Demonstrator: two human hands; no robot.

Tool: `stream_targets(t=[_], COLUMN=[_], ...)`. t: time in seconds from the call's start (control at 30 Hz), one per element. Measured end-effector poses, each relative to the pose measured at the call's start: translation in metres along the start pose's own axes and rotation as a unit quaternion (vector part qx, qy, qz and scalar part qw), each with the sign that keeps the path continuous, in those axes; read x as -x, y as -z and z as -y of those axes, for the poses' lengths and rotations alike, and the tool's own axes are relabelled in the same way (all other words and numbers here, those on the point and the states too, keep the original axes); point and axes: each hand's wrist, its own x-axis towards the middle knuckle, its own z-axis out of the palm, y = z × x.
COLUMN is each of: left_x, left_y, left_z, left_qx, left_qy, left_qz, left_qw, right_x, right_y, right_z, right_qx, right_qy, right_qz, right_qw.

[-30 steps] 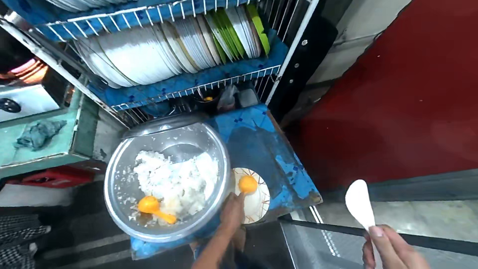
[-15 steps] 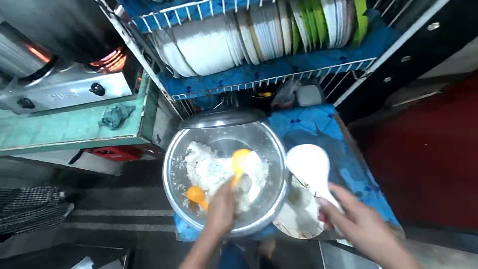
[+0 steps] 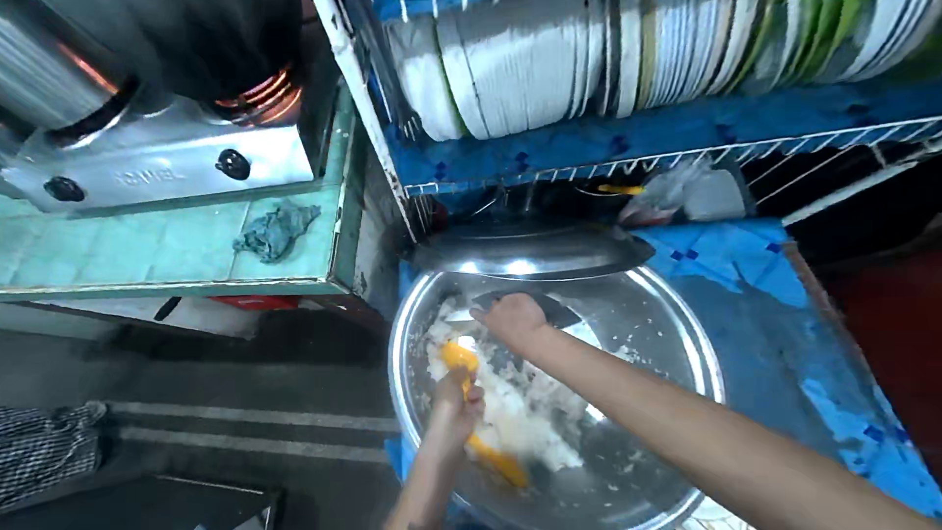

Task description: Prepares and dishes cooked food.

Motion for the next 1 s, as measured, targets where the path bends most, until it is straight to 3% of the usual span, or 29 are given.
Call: stream_targets(t=[0.17,0.33,0.43,0.6,0.73,0.87,1.0], left_x=[-0.006,-0.013,-0.015,-0.01,-0.009,-0.008,-0.01], left_y=[-0.006,-0.002,0.002,0.0,0.006,0.007,0.006], left_z=[-0.009,-0.011,-0.01,-0.018,-0.018,-0.017,-0.019], left_qx=[0.003,-0.02,-0.033,-0.048,-0.075,-0.09,-0.094], left_qy=[0.014,0.019,0.013,0.025,0.018,0.024,0.044], left_qz=[0.007,0.009,0.003,0.0,0.004,0.001,-0.001], left_qw=[1.0,1.0,0.999,0.999,0.997,0.996,0.995], right_x=[-0.013,-0.019,-0.003,0.033,0.054,0.029,-0.002], right_y=[-0.021,-0.041,-0.066,-0.084,-0.063,-0.035,-0.041], right_z=[0.002,-0.026,-0.029,-0.006,-0.019,-0.047,-0.038], right_qx=[-0.082,-0.186,-0.245,-0.231,-0.229,-0.235,-0.241], right_qy=[-0.03,0.0,-0.013,-0.001,0.039,-0.052,-0.065], right_qz=[0.039,0.08,0.079,0.113,0.094,-0.046,0.022], right_qw=[0.995,0.979,0.966,0.966,0.968,0.969,0.968])
